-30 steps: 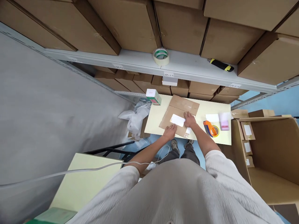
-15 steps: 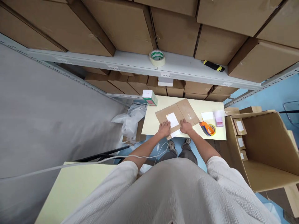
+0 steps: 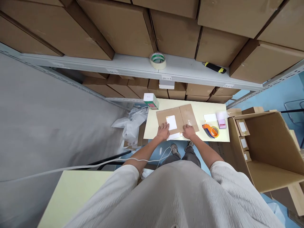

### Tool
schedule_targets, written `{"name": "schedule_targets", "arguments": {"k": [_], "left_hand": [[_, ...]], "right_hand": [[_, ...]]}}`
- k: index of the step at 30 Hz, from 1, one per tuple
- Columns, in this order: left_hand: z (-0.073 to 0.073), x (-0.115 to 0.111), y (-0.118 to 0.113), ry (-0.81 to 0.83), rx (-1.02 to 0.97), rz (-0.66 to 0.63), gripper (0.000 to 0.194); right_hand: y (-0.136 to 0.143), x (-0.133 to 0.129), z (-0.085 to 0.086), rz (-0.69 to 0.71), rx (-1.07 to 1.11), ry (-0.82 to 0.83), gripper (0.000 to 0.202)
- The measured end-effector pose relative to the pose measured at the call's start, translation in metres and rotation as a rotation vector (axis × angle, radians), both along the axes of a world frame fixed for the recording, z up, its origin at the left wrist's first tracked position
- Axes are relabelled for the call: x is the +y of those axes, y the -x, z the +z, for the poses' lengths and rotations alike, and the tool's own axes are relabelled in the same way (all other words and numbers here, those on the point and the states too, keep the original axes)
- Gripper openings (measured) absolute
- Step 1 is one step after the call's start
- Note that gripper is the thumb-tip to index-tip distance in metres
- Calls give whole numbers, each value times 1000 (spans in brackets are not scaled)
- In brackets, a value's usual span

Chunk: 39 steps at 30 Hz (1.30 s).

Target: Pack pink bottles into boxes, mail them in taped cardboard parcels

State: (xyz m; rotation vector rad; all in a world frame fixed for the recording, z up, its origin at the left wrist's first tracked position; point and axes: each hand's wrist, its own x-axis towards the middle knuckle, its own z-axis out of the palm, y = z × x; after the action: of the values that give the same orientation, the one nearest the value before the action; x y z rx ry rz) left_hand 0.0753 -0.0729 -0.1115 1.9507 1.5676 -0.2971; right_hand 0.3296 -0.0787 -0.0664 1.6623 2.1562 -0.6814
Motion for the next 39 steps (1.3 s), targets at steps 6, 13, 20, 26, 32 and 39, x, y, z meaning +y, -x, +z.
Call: {"name": "schedule_targets", "arguments": {"k": [6, 13, 20, 26, 32, 39], "left_hand": [[-1, 15, 2, 30, -43, -41, 93], [-4, 37, 6, -20, -71, 107, 86], [-3, 53, 14, 13, -47, 254, 68], [-4, 53, 14, -8, -59, 296, 61], [2, 55, 19, -25, 6, 411, 60], [22, 57, 17, -83, -15, 441, 67]], "right_hand": [[4, 1, 5, -41, -42, 33, 42], [-11, 25, -4, -282, -67, -42, 49], [-21, 64, -15, -561, -56, 49, 74], [-21, 73, -34, -731, 11, 49, 69], [-32, 76, -38, -794, 58, -38, 57], [-42, 75, -6, -798, 30, -117, 67]]}}
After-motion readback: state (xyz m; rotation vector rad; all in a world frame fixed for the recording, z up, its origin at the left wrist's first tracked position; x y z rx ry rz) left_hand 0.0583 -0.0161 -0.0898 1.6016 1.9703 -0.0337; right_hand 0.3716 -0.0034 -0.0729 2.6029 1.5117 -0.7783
